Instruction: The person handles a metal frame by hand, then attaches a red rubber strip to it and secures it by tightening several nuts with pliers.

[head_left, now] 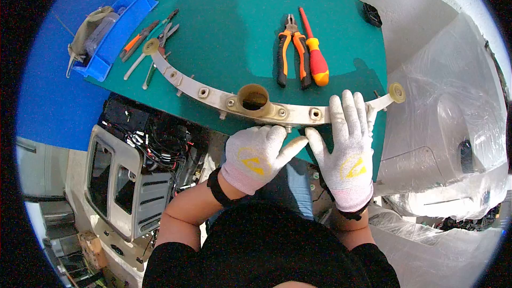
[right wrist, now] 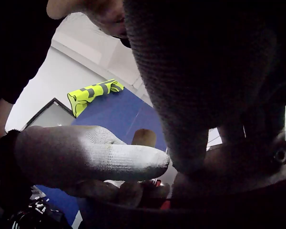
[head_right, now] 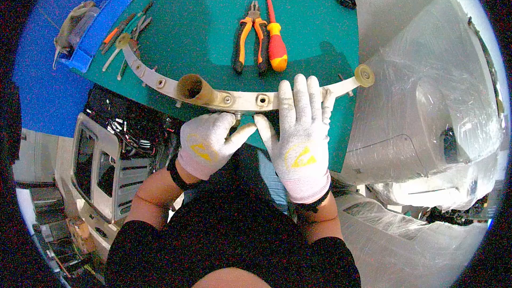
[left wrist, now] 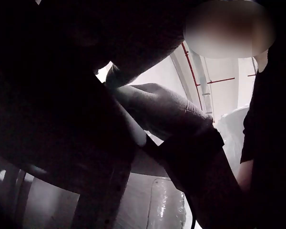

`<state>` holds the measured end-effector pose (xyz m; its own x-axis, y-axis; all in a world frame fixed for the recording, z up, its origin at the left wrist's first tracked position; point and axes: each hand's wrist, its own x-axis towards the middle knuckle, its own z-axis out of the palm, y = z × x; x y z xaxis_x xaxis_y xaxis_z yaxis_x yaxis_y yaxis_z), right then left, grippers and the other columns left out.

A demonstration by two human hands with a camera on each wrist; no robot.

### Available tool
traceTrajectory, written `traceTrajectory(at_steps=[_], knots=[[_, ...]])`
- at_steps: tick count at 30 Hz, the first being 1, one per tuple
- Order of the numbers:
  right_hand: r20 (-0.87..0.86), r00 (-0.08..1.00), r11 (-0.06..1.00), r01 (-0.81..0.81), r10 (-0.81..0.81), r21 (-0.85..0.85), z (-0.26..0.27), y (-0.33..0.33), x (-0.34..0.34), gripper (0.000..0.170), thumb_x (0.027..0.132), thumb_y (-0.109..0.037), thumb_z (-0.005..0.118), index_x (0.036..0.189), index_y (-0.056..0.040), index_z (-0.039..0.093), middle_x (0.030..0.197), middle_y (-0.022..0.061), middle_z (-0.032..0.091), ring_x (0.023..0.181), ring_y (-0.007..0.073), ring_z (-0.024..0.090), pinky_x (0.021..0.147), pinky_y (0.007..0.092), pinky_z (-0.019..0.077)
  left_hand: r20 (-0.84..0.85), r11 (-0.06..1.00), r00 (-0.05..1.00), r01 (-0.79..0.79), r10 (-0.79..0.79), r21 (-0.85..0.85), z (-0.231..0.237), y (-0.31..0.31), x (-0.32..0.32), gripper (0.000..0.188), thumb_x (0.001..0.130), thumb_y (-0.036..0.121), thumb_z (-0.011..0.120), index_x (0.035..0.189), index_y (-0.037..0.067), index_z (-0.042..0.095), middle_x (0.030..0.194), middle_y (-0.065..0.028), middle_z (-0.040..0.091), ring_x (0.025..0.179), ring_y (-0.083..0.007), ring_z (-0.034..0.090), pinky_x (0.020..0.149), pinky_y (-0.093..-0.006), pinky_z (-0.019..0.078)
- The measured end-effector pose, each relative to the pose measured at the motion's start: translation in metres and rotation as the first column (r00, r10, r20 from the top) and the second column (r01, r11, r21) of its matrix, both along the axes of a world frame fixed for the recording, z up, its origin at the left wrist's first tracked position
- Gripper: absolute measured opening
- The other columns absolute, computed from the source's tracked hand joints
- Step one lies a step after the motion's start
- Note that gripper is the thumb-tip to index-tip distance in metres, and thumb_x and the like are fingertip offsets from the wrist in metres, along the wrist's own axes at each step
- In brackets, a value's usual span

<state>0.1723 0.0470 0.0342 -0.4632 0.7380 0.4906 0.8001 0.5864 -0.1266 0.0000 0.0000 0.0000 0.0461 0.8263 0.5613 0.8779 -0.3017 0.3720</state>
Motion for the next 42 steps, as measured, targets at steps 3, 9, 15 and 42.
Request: traceTrajectory(at_steps=[3, 9, 15, 42], knots=[[0.002, 1.0, 1.0, -0.006, 0.006, -0.001, 0.0, -0.001, 0.001, 0.068, 0.083, -0.031, 0.075, 0.137, 0.0005, 0.049, 0.142, 0.0217, 0.046, 0.138, 0.0401, 0.038, 0.118, 0.0562, 0.0223, 0.017, 0.998, 1.0, -0.004, 0.003, 0.06, 0.001, 0.0, 0.001, 0.021, 0.081, 0.023, 0.076, 0.073, 0.009, 0.063, 0.061, -0.0095, 0.059, 0.054, -0.0292, 0.06, 0.048, -0.0396, 0.0461], [0.034, 0.999, 0.999, -0.029, 0.028, 0.028, -0.001, 0.001, 0.003, 0.071, 0.084, -0.039, 0.071, 0.137, 0.0011, 0.047, 0.139, 0.0235, 0.047, 0.134, 0.0433, 0.04, 0.114, 0.0601, 0.0251, -0.022, 0.997, 1.0, 0.004, -0.002, 0.075, 0.0, 0.001, 0.0, 0.024, 0.077, 0.024, 0.079, 0.072, 0.009, 0.062, 0.06, -0.0089, 0.057, 0.053, -0.0288, 0.06, 0.048, -0.0394, 0.0456], [0.032, 0.999, 0.999, -0.029, 0.028, 0.042, -0.004, 0.002, 0.003, 0.073, 0.084, -0.04, 0.071, 0.139, 0.0009, 0.045, 0.14, 0.023, 0.046, 0.135, 0.0432, 0.039, 0.115, 0.06, 0.0244, -0.002, 0.994, 0.999, 0.044, -0.044, 0.096, 0.004, 0.0, 0.0, 0.023, 0.078, 0.024, 0.079, 0.073, 0.008, 0.062, 0.062, -0.0095, 0.059, 0.054, -0.029, 0.06, 0.048, -0.039, 0.0465], [0.059, 0.996, 0.998, -0.06, 0.06, -0.014, 0.003, -0.002, 0.006, 0.058, 0.092, -0.027, 0.057, 0.139, 0.0058, 0.045, 0.144, 0.0287, 0.041, 0.138, 0.0471, 0.034, 0.116, 0.0611, 0.0188, 0.201, 0.986, 0.966, 0.158, -0.164, 0.045, 0.031, -0.008, 0.006, 0.02, 0.08, 0.01, 0.075, 0.099, 0.006, 0.069, 0.079, -0.0122, 0.066, 0.068, -0.0304, 0.066, 0.059, -0.0393, 0.0516]])
